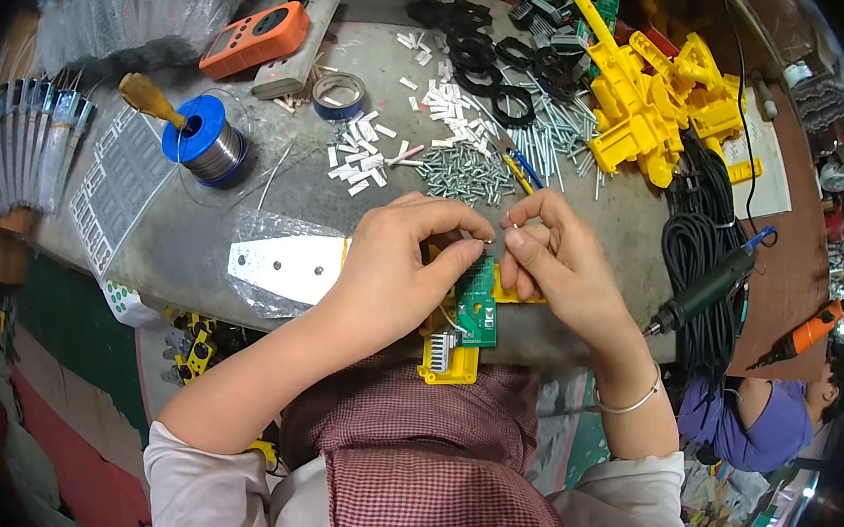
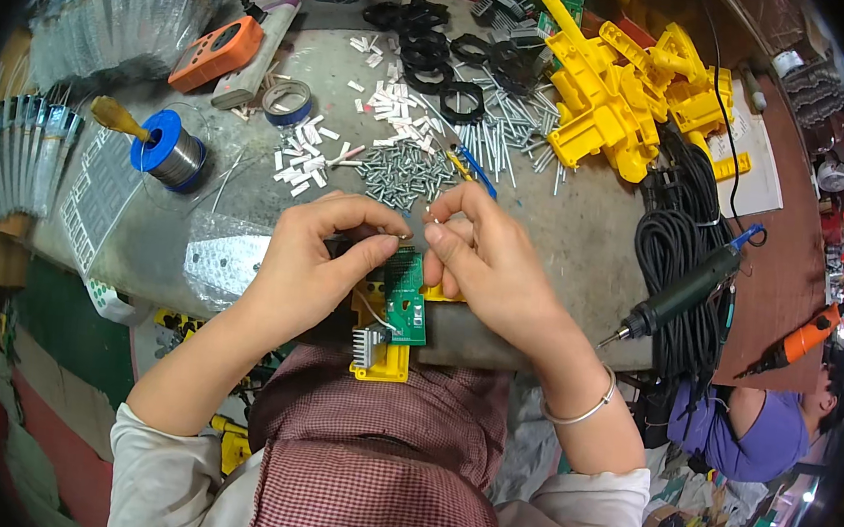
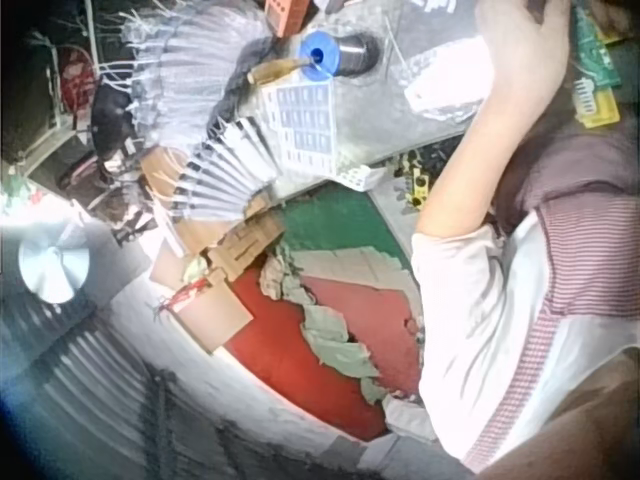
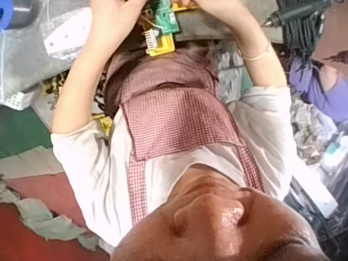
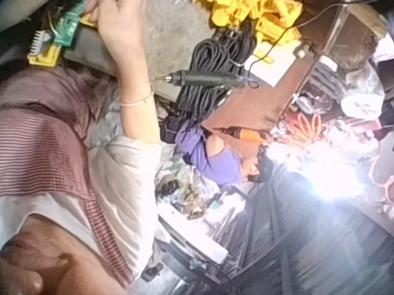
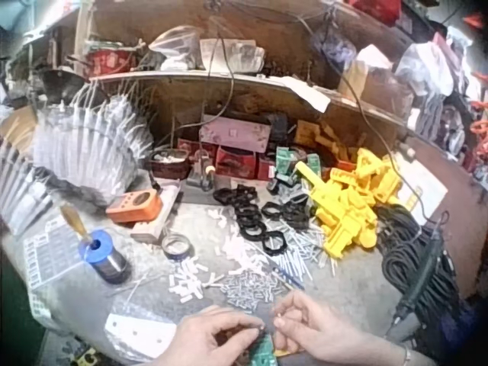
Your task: Assemble the yellow plastic housing of an electronic device, including wiring and soldering a circuit board and securing the casing with a screwdriver.
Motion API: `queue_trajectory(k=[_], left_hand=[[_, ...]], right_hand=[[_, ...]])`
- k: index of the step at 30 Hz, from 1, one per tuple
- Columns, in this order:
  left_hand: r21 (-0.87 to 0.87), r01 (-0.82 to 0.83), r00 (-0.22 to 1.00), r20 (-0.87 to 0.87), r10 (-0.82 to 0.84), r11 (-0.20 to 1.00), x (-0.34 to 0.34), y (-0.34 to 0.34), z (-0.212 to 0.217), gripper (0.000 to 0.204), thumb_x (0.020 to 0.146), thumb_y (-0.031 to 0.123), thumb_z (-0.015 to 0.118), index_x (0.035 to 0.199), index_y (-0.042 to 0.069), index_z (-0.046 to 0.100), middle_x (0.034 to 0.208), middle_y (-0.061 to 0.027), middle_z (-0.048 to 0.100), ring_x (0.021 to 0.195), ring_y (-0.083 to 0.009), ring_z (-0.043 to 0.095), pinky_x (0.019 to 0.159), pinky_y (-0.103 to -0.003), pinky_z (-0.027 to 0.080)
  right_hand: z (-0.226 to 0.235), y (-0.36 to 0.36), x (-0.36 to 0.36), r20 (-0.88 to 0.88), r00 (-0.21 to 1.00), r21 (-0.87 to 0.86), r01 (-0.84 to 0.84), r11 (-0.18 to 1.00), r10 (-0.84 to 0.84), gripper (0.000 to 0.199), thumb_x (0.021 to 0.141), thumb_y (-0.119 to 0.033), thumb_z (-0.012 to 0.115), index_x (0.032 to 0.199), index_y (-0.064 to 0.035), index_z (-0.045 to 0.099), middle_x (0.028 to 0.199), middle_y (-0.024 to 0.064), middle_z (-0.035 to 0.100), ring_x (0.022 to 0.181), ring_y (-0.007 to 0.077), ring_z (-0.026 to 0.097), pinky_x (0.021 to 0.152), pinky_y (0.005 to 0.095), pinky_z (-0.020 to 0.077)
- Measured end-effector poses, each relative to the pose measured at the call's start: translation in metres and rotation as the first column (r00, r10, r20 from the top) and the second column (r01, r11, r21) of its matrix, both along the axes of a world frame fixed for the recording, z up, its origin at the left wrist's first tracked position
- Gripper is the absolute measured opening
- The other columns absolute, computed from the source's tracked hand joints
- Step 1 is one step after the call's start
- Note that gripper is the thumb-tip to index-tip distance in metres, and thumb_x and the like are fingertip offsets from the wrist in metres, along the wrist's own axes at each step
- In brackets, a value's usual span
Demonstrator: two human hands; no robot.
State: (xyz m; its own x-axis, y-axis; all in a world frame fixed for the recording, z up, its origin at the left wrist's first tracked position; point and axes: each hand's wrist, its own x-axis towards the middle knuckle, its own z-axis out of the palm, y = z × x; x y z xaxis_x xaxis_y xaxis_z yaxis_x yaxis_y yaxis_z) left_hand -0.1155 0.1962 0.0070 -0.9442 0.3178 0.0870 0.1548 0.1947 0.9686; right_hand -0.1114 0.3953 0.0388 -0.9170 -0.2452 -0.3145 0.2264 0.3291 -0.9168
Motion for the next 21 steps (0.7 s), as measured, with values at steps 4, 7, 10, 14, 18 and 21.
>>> queue_trajectory(k=[4,7,10,14,18,21], left_hand=[[0.025,-0.010,1.000,-0.013,0.010,1.000,0.000,-0.001,-0.004,0.015,0.084,0.004,0.068,0.099,0.001,0.069,0.086,-0.0063,0.066,0.082,-0.0131,0.060,0.074,-0.027,0.047],[0.076,-0.042,0.999,0.036,0.039,0.996,0.002,0.000,-0.004,0.020,0.084,0.003,0.068,0.104,0.000,0.066,0.082,-0.0051,0.065,0.076,-0.0112,0.060,0.071,-0.026,0.047],[0.097,-0.064,0.997,0.056,0.059,0.993,0.003,0.000,-0.006,0.025,0.084,0.002,0.067,0.108,0.000,0.062,0.078,-0.0041,0.064,0.072,-0.0101,0.059,0.069,-0.025,0.047],[0.069,-0.083,0.996,-0.027,0.085,0.994,0.003,0.000,-0.006,0.027,0.083,0.002,0.067,0.109,0.000,0.062,0.078,-0.0045,0.064,0.072,-0.0103,0.060,0.069,-0.026,0.048],[0.051,-0.099,0.991,-0.081,0.103,0.994,0.003,0.002,-0.008,0.026,0.082,0.001,0.067,0.107,0.000,0.064,0.076,-0.0050,0.064,0.073,-0.0114,0.060,0.071,-0.027,0.048],[0.020,-0.118,0.988,-0.102,0.119,0.993,0.005,0.001,-0.008,0.023,0.081,0.001,0.068,0.104,0.001,0.067,0.079,-0.0072,0.064,0.074,-0.0143,0.063,0.072,-0.028,0.049]], right_hand=[[-0.010,0.003,-0.002,-0.051,0.999,-0.051,-0.007,0.999,0.004,0.016,0.100,-0.013,0.051,0.110,-0.0009,0.051,0.078,0.0063,0.064,0.064,0.0082,0.057,0.058,0.0212,0.0448],[-0.011,0.000,0.000,-0.014,0.999,-0.147,0.032,0.989,-0.034,0.017,0.100,-0.014,0.051,0.111,-0.0006,0.049,0.083,0.0099,0.066,0.063,0.0100,0.059,0.057,0.0216,0.0462],[-0.010,-0.003,-0.001,0.081,0.997,-0.167,0.027,0.986,-0.014,0.019,0.101,-0.015,0.050,0.112,-0.0001,0.048,0.086,0.0126,0.067,0.064,0.0120,0.061,0.057,0.0220,0.0476],[-0.009,-0.008,-0.002,0.140,0.989,-0.189,-0.026,0.982,0.053,0.019,0.101,-0.016,0.050,0.111,0.0006,0.048,0.086,0.0139,0.067,0.065,0.0138,0.064,0.056,0.0220,0.0484],[-0.008,-0.009,-0.002,0.154,0.985,-0.225,-0.037,0.974,0.073,0.020,0.101,-0.017,0.051,0.109,0.0012,0.048,0.084,0.0133,0.067,0.064,0.0131,0.064,0.054,0.0208,0.0476],[-0.009,-0.008,-0.002,0.139,0.985,-0.245,-0.067,0.967,0.103,0.022,0.101,-0.019,0.052,0.110,0.0015,0.048,0.082,0.0122,0.067,0.062,0.0117,0.063,0.053,0.0198,0.0466]])
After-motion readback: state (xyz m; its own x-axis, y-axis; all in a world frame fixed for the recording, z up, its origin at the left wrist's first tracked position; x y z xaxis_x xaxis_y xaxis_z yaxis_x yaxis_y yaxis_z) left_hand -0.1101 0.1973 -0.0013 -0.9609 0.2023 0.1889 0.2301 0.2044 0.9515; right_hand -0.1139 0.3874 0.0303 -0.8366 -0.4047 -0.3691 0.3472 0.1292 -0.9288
